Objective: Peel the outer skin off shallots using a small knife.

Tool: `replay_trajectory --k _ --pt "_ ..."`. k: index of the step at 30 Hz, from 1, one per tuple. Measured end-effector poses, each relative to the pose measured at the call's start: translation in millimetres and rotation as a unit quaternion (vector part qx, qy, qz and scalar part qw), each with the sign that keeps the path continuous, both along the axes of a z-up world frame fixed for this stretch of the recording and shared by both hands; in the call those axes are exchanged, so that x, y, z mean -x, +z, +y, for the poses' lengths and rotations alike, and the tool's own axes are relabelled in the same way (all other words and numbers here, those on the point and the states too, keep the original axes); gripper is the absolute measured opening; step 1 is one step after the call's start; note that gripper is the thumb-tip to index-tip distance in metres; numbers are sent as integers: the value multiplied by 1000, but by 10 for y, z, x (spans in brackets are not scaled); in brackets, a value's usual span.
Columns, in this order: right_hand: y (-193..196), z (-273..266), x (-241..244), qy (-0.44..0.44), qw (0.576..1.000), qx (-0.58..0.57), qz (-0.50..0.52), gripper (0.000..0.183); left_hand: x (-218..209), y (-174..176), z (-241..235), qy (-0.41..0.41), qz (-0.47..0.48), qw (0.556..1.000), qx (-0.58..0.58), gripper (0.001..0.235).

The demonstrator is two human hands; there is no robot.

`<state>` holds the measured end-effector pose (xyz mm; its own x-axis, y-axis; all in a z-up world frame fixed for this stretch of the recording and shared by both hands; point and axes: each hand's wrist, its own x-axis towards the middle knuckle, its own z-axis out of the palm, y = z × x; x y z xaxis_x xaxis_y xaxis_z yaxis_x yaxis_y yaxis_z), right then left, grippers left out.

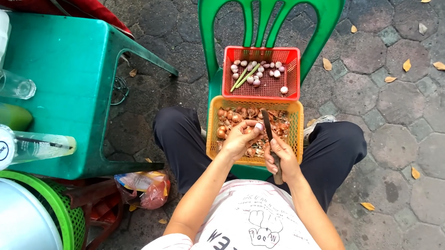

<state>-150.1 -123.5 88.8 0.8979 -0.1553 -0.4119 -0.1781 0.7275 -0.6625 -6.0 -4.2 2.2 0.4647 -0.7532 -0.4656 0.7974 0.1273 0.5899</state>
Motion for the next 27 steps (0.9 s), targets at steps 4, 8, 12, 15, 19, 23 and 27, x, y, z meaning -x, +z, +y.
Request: replay_trajectory --k 4,8,12,15,19,23,27 --pt "-130 -87 32 -44 999 5 20 54 -41 221 22 -21 16 999 46 41" --pt "-68 -73 3 -71 994 51 67 55 -104 94 32 -40 10 998 38 49" --pt "-259 -34 -21 -74 990 58 101 55 -428 215 -347 20 -69 995 -63 47" --pt "-399 -13 45 -81 988 52 125 54 -689 79 -542 131 60 990 6 39" --pt "-602 -3 204 -99 981 53 160 50 -486 -920 -364 142 97 983 59 24" --pt "-978 -27 115 -103 971 87 197 49 -291 -1398 -470 128 106 968 189 53" --pt "-1380 -83 -2 -57 982 132 122 55 67 -1183 -319 80 -30 996 30 21"
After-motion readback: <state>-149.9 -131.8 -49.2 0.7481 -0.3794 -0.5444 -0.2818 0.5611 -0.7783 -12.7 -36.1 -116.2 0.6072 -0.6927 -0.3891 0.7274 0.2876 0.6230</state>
